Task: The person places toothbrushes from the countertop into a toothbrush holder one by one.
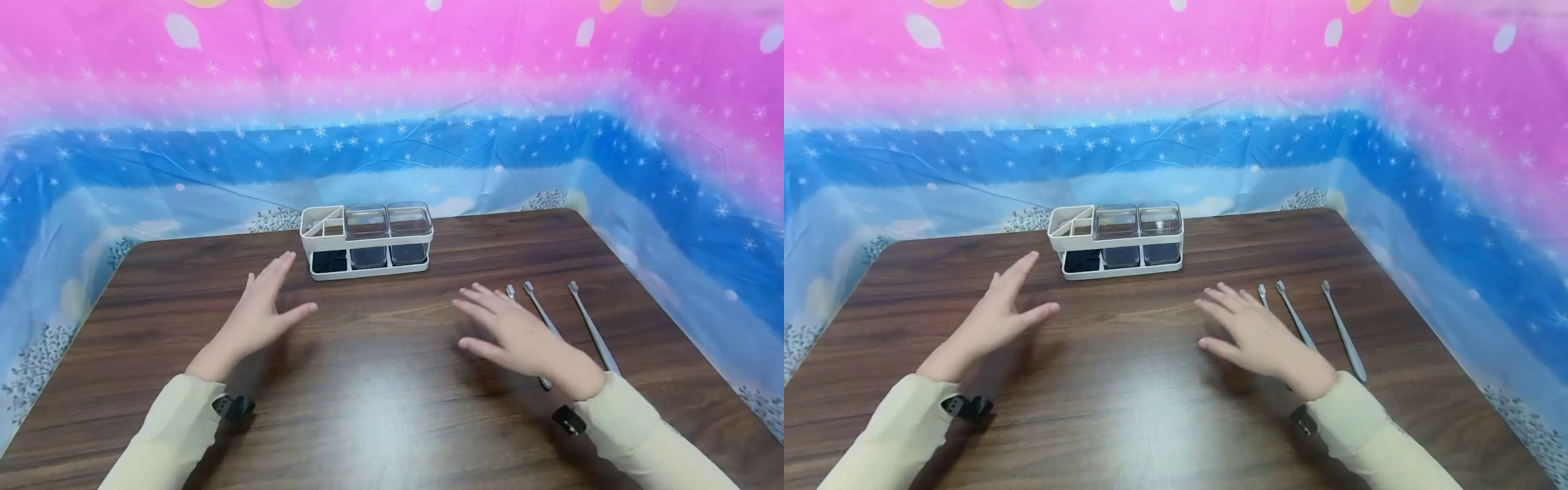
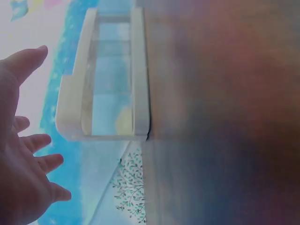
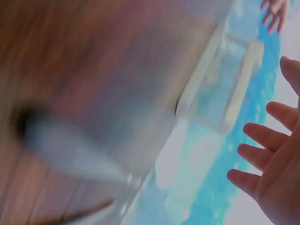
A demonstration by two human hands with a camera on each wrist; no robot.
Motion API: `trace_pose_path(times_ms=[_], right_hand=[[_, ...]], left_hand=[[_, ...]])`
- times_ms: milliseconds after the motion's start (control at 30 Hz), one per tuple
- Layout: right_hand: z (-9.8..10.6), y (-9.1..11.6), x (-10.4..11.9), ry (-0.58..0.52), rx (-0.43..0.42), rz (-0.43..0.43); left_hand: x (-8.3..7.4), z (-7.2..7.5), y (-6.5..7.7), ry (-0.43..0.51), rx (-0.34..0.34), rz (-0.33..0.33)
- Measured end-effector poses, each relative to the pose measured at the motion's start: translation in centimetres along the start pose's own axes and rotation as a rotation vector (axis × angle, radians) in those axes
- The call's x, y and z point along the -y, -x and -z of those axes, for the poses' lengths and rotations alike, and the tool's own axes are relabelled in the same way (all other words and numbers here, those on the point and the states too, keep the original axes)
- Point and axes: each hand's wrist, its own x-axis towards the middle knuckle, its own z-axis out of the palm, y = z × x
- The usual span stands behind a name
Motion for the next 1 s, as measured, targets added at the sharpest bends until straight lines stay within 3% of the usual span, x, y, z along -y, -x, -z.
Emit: trace_pose_path(times_ms=[133,467,667,1000], right_hand=[[1.8,1.3,-2.3,-0.03,-0.029,-0.107],[4.6,5.4,-8.1,-0.071,-0.069,-0.359],[4.9,7.3,-10.3,-0.065,-0.065,-0.44],[3.9,8.9,-13.3,-0.068,-0.053,-0.482]], left_hand=[[0.4,0.6,-1.9,0.134,-0.043,0.038],[1.0,1.1,-6.5,0.362,-0.052,0.115],[1.3,0.9,-8.4,0.48,-0.044,0.146],[2.4,0.0,-9.8,0.58,-0.015,0.168]])
